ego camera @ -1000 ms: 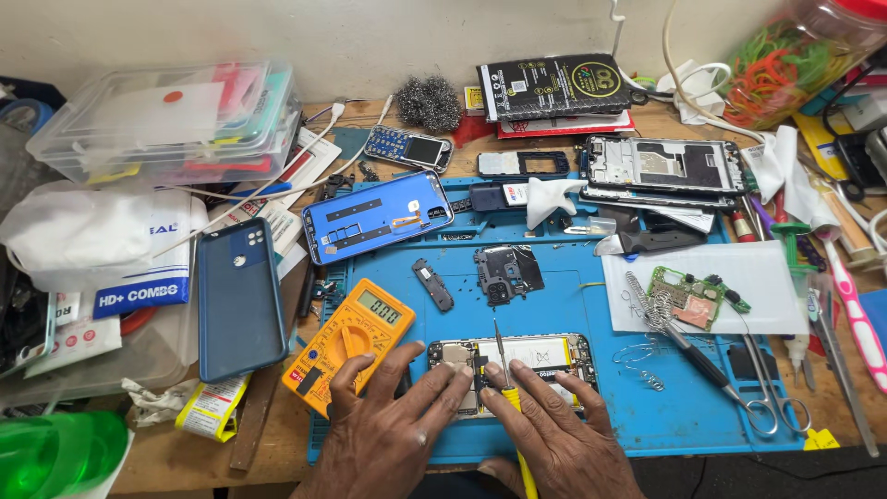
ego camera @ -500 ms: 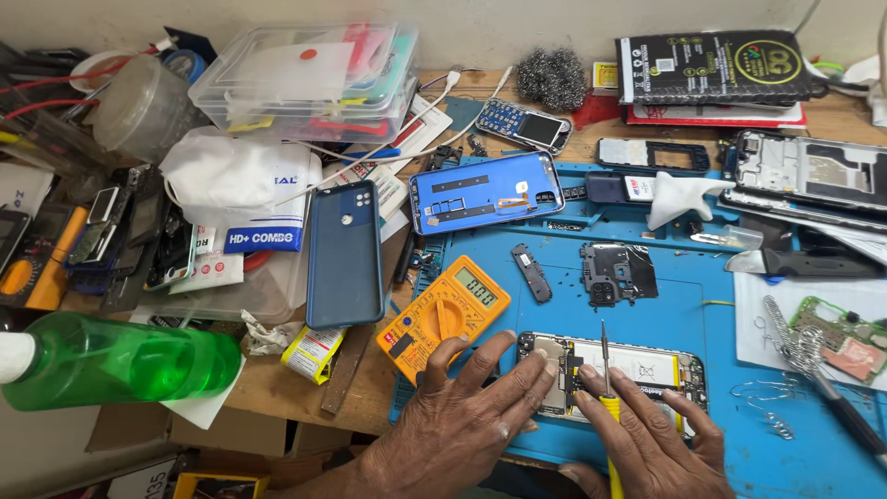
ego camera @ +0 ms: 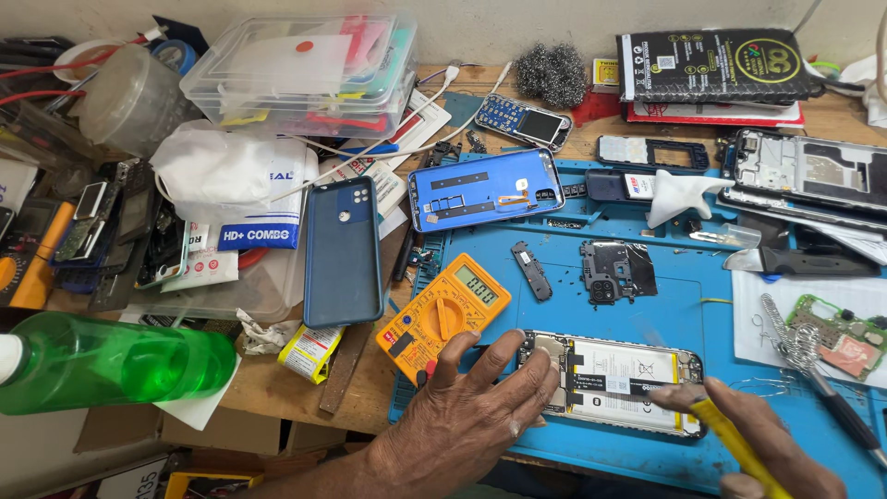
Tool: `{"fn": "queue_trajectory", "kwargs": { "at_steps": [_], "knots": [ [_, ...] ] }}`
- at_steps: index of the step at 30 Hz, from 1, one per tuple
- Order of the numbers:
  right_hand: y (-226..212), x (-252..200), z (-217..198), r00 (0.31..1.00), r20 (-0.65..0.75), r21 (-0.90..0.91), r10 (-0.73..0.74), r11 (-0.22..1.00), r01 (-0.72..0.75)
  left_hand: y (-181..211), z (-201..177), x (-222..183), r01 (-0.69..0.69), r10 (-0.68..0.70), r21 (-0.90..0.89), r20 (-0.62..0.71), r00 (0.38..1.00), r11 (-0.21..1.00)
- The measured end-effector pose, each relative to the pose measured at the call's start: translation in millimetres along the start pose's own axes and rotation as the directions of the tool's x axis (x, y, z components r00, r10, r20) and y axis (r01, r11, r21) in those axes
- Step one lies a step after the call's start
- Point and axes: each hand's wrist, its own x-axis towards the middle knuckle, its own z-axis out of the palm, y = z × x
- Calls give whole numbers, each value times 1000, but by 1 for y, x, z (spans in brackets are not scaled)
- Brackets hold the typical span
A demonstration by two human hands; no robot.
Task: The person uses a yellow soldering iron to work on the internal components of a disassembled smartphone placed on a blue mat. They repeatedly touch the iron to the circuit board and battery area while holding the device steady with their left hand. The workspace is cluttered with various phone parts, tools, and a multimeter.
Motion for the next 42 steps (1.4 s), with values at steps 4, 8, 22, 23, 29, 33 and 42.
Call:
{"fn": "queue_trajectory", "kwargs": {
  "at_steps": [4, 8, 22, 23, 29, 33, 42],
  "knots": [
    [-48, 13, 24, 938, -237, -114, 252, 952, -284, 0, -2, 1, -15, 15, 37, -2, 1000, 999],
    [-63, 36, 38, 814, -368, -14, 450, 872, -488, 0, -2, 1, -2, 2, 10, -31, 1000, 1000],
    [-53, 43, 34, 759, -343, 76, 553, 822, -565, 1, -3, 2, 11, -8, 58, -50, 999, 998],
    [-53, 44, 34, 758, -346, 29, 552, 814, -580, 0, -3, 3, 13, -10, 46, -55, 998, 999],
    [-48, 41, 40, 817, -318, 25, 482, 865, -501, 1, -3, 0, 15, -11, 65, -71, 997, 998],
    [-46, 40, 41, 853, -302, -1, 426, 895, -447, 1, -3, -1, 18, -13, 71, -71, 997, 997],
    [-49, 43, 43, 844, -301, -22, 444, 881, -472, 0, -5, -2, 9, -6, 40, -64, 998, 999]
  ]
}}
